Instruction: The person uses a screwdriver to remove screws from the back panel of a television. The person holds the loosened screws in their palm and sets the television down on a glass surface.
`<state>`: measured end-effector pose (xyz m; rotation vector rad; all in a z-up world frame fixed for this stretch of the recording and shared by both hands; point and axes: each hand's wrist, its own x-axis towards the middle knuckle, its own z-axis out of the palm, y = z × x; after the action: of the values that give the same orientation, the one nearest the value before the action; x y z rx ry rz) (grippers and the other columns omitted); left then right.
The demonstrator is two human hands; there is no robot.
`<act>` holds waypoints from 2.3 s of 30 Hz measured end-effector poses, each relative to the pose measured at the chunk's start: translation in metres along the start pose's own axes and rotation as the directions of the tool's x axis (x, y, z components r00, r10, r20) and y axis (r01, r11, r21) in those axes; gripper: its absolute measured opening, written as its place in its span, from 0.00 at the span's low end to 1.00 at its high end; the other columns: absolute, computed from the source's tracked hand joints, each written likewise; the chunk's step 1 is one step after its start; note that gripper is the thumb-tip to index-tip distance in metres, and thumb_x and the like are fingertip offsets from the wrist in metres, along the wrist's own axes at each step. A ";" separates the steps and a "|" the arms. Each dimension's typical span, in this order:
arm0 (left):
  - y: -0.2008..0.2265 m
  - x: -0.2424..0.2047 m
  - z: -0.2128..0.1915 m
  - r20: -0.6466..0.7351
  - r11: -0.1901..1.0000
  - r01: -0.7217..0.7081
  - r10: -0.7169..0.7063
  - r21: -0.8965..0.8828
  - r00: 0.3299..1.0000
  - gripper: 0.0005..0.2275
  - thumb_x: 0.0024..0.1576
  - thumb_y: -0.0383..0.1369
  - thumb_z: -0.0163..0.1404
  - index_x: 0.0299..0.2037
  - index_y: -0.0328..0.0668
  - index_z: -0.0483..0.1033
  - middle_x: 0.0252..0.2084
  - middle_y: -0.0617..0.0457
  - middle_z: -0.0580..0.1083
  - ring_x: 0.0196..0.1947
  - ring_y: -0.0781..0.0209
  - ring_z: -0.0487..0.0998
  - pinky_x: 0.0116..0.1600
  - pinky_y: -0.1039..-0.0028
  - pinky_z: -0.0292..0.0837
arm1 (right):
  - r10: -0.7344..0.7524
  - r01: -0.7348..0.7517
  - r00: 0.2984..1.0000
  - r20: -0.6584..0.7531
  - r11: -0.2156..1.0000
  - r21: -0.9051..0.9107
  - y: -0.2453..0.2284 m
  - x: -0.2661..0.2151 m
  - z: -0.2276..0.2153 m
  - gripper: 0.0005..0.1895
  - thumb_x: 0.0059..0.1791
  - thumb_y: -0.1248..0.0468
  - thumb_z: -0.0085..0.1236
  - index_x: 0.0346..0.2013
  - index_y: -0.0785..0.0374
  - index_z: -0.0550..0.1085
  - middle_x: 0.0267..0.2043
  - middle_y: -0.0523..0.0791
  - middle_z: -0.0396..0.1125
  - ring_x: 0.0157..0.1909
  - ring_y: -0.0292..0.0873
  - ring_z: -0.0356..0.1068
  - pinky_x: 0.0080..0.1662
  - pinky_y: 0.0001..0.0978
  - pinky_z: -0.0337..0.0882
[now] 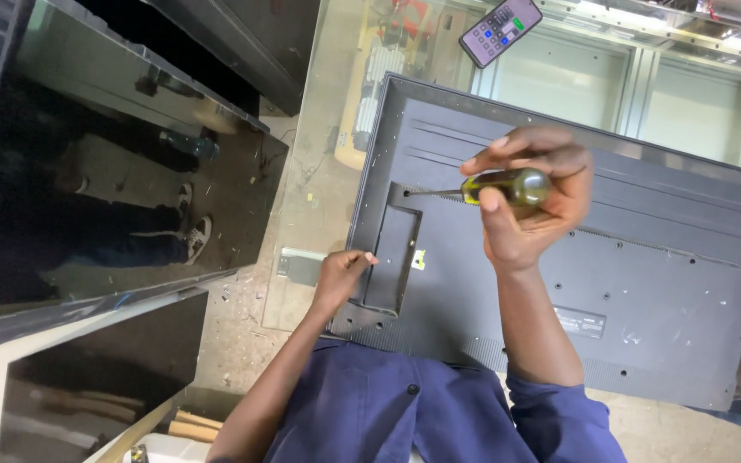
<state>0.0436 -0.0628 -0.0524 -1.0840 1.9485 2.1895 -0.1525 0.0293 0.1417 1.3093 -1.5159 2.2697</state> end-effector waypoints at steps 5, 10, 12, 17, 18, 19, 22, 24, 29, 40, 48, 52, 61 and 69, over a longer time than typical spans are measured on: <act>-0.044 -0.011 -0.008 -0.042 0.998 0.057 -0.058 -0.007 0.997 0.09 0.60 0.30 0.49 0.38 0.39 0.83 0.20 0.50 0.73 0.22 0.72 0.61 0.29 0.80 0.57 | 0.058 -0.100 0.984 0.170 0.962 0.252 0.018 0.005 -0.016 0.19 0.50 0.52 0.48 0.36 0.65 0.58 0.32 0.52 0.60 0.23 0.41 0.69 0.31 0.31 0.75; -0.052 -0.027 -0.012 -0.059 0.989 0.134 -0.138 -0.062 0.989 0.10 0.61 0.32 0.48 0.39 0.38 0.83 0.30 0.47 0.78 0.30 0.68 0.66 0.38 0.78 0.61 | 0.104 -0.200 0.955 0.279 0.917 0.344 0.024 0.002 -0.021 0.28 0.52 0.43 0.40 0.26 0.66 0.65 0.21 0.49 0.60 0.20 0.41 0.66 0.28 0.34 0.74; -0.048 -0.034 -0.014 -0.060 0.972 0.180 -0.191 -0.152 0.980 0.10 0.61 0.31 0.47 0.37 0.39 0.83 0.18 0.55 0.67 0.21 0.73 0.53 0.28 0.81 0.53 | 0.044 -0.049 0.996 -0.082 0.996 -0.069 0.007 -0.001 -0.004 0.33 0.50 0.41 0.51 0.31 0.75 0.66 0.26 0.56 0.61 0.26 0.50 0.69 0.36 0.41 0.77; -0.067 -0.037 -0.014 -0.070 0.908 0.163 -0.205 -0.387 0.976 0.10 0.57 0.38 0.51 0.33 0.41 0.82 0.25 0.61 0.65 0.28 0.71 0.62 0.37 0.79 0.51 | -0.242 0.135 0.942 -0.232 0.907 -0.399 -0.016 0.013 0.027 0.13 0.51 0.67 0.54 0.32 0.65 0.57 0.33 0.49 0.55 0.21 0.47 0.63 0.27 0.36 0.71; -0.061 -0.041 -0.016 -0.007 0.828 0.179 -0.215 -0.531 0.977 0.11 0.58 0.38 0.51 0.34 0.38 0.81 0.14 0.66 0.49 0.12 0.77 0.45 0.16 0.84 0.37 | -0.214 0.135 0.959 -0.184 0.921 -0.365 -0.015 0.013 0.024 0.17 0.53 0.63 0.54 0.34 0.62 0.54 0.32 0.50 0.55 0.20 0.48 0.63 0.26 0.35 0.70; -0.062 -0.042 -0.017 -0.007 0.827 0.181 -0.218 -0.533 0.976 0.11 0.58 0.38 0.51 0.34 0.38 0.81 0.14 0.66 0.49 0.12 0.77 0.45 0.16 0.84 0.37 | -0.210 0.132 0.960 -0.183 0.922 -0.365 -0.004 0.000 0.018 0.17 0.53 0.63 0.54 0.34 0.62 0.54 0.32 0.50 0.55 0.20 0.48 0.63 0.26 0.35 0.70; -0.059 -0.038 -0.021 0.212 0.448 0.236 -0.104 -0.862 0.972 0.12 0.64 0.36 0.41 0.49 0.36 0.72 0.21 0.62 0.55 0.18 0.71 0.51 0.24 0.80 0.48 | 0.108 -0.119 0.990 -0.089 0.985 -0.127 0.018 -0.035 0.005 0.12 0.55 0.59 0.56 0.45 0.57 0.62 0.32 0.46 0.63 0.30 0.46 0.68 0.34 0.37 0.74; -0.052 -0.038 -0.018 0.212 0.220 0.179 0.139 -0.959 0.967 0.19 0.61 0.27 0.42 0.61 0.23 0.62 0.40 0.41 0.73 0.44 0.50 0.75 0.54 0.62 0.74 | 0.368 -0.285 0.924 0.107 0.846 -0.451 0.016 -0.051 0.003 0.09 0.56 0.64 0.50 0.37 0.68 0.66 0.36 0.48 0.61 0.37 0.46 0.72 0.41 0.33 0.73; 0.002 -0.052 -0.015 0.226 0.319 0.172 0.143 -0.932 0.963 0.23 0.56 0.16 0.36 0.64 0.21 0.56 0.65 0.30 0.61 0.67 0.36 0.60 0.71 0.57 0.58 | 0.359 -0.110 0.899 0.250 0.738 -0.665 -0.005 -0.076 -0.013 0.04 0.57 0.76 0.37 0.38 0.70 0.61 0.39 0.52 0.65 0.44 0.52 0.75 0.43 0.38 0.73; 0.020 -0.059 -0.017 0.355 0.157 0.319 0.351 -0.935 0.867 0.27 0.55 0.22 0.38 0.68 0.24 0.51 0.71 0.34 0.52 0.72 0.40 0.50 0.75 0.57 0.48 | 0.169 -0.251 0.956 -0.241 0.897 -0.364 -0.129 -0.148 -0.024 0.10 0.58 0.71 0.45 0.46 0.58 0.55 0.31 0.54 0.62 0.35 0.49 0.68 0.44 0.48 0.78; 0.018 -0.060 -0.012 0.407 0.233 0.338 0.404 -0.912 0.819 0.30 0.54 0.34 0.38 0.69 0.28 0.53 0.71 0.36 0.54 0.72 0.43 0.53 0.75 0.59 0.49 | 0.193 -0.293 0.927 -0.322 0.908 -0.300 -0.127 -0.186 -0.012 0.08 0.54 0.72 0.45 0.40 0.66 0.55 0.30 0.59 0.66 0.38 0.59 0.74 0.41 0.52 0.78; 0.019 -0.063 -0.015 0.429 0.261 0.347 0.409 -0.901 0.806 0.30 0.55 0.36 0.38 0.69 0.28 0.53 0.71 0.36 0.54 0.72 0.44 0.53 0.75 0.60 0.49 | 0.190 -0.299 0.918 -0.349 0.909 -0.292 -0.129 -0.191 -0.006 0.09 0.54 0.72 0.45 0.40 0.67 0.54 0.30 0.59 0.65 0.39 0.60 0.74 0.41 0.53 0.78; -0.006 -0.058 -0.025 0.466 0.531 0.224 0.380 -0.817 0.799 0.26 0.58 0.37 0.36 0.66 0.31 0.60 0.65 0.38 0.65 0.63 0.47 0.68 0.64 0.64 0.68 | 0.161 -0.291 0.910 -0.383 0.904 -0.312 -0.136 -0.192 0.000 0.09 0.54 0.72 0.45 0.41 0.67 0.54 0.30 0.59 0.64 0.38 0.58 0.73 0.41 0.55 0.78; -0.028 -0.055 -0.026 0.402 0.663 0.139 0.262 -0.735 0.877 0.12 0.57 0.29 0.50 0.48 0.31 0.72 0.37 0.42 0.77 0.33 0.60 0.79 0.36 0.78 0.76 | 0.143 -0.301 0.892 -0.428 0.895 -0.329 -0.142 -0.199 -0.003 0.09 0.56 0.72 0.44 0.41 0.67 0.53 0.29 0.59 0.63 0.37 0.58 0.72 0.42 0.55 0.78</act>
<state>0.1103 -0.0565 -0.0488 -0.3615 0.8564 3.0141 0.0427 0.1706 0.1000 0.5502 -1.9011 2.0302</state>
